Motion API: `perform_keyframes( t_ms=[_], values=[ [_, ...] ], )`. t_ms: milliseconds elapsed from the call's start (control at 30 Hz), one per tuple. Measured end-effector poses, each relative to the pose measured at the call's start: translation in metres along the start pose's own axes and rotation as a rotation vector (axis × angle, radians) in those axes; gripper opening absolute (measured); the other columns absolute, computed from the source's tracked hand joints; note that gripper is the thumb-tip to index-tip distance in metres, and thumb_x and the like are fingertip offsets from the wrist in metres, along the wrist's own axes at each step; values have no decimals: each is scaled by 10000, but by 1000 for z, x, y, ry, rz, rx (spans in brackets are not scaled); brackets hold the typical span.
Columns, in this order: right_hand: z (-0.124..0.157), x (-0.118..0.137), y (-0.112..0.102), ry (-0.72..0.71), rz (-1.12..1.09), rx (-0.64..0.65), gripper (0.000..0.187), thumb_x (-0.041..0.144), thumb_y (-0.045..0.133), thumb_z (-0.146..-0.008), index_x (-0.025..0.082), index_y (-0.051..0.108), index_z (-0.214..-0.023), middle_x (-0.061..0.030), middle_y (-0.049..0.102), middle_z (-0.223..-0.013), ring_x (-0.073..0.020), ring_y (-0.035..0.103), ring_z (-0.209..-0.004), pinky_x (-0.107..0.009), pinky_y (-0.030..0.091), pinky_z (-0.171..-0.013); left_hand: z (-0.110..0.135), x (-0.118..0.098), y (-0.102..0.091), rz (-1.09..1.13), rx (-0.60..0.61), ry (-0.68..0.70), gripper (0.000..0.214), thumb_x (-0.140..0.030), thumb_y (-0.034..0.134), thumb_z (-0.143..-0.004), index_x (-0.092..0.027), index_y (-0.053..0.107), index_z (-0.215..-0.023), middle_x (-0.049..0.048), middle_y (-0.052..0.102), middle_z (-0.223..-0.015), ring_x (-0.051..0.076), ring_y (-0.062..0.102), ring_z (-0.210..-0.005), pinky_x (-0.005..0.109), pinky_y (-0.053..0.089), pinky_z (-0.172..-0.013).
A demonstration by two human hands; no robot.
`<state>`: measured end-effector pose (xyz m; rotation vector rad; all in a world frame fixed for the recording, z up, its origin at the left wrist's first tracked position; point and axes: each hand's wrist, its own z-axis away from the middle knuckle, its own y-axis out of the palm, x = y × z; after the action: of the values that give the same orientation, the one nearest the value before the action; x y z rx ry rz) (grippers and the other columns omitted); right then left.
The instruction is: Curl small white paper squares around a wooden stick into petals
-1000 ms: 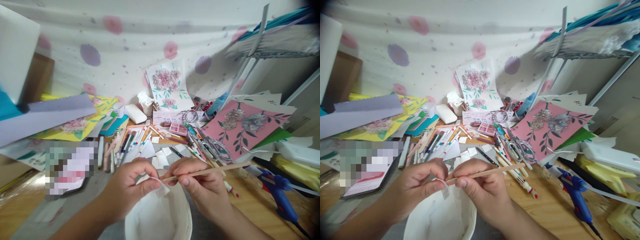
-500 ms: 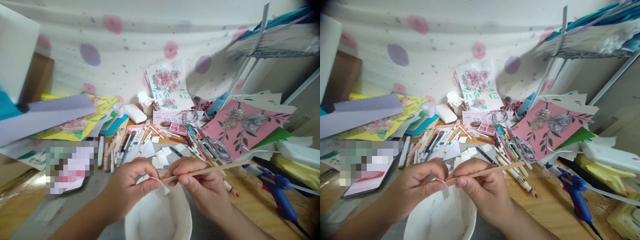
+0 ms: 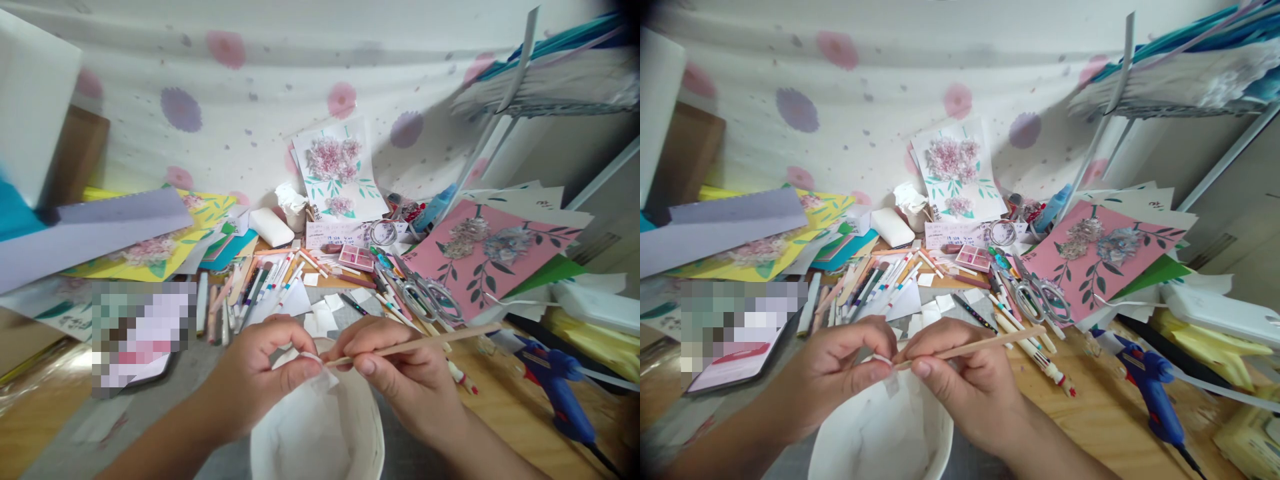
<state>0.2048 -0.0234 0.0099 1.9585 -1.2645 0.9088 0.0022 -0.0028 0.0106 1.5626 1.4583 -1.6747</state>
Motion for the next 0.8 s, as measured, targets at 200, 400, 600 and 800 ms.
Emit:
perform_keyframes(
  t_ms=[200, 400, 600, 800],
  values=[
    [-1, 2, -3, -1, 105, 41, 139, 171, 648, -895, 233, 758, -953, -67, 772, -833, -205, 714, -813, -321, 572, -700, 0, -1, -3, -28, -13, 2, 134, -292, 656, -831, -194, 662, -741, 13, 634, -755, 189, 601, -741, 282, 446, -674],
    [-2, 3, -5, 13, 187, 82, 134, 151, 632, -892, 204, 749, -928, -74, 760, -826, -198, 708, -783, -306, 561, -671, 0, 0, -3, -57, -21, 6, 127, -280, 635, -843, -199, 653, -748, 5, 618, -742, 188, 594, -736, 286, 434, -676],
    [-3, 2, -4, -45, 254, 39, 116, 177, 636, -899, 212, 743, -926, -73, 763, -807, -217, 726, -780, -338, 584, -685, 2, 0, 0, -116, -245, 127, 14, -215, 600, -847, -218, 591, -857, 0, 612, -826, 189, 585, -809, 292, 442, -746],
    [-3, 2, -3, -187, 306, 27, 224, 93, 630, -879, 248, 726, -1010, -60, 769, -840, -208, 728, -799, -344, 599, -712, 8, -4, 4, -204, -249, 193, 295, -228, 488, -895, -209, 508, -601, -24, 492, -586, 166, 460, -613, 304, 366, -637]
  ],
)
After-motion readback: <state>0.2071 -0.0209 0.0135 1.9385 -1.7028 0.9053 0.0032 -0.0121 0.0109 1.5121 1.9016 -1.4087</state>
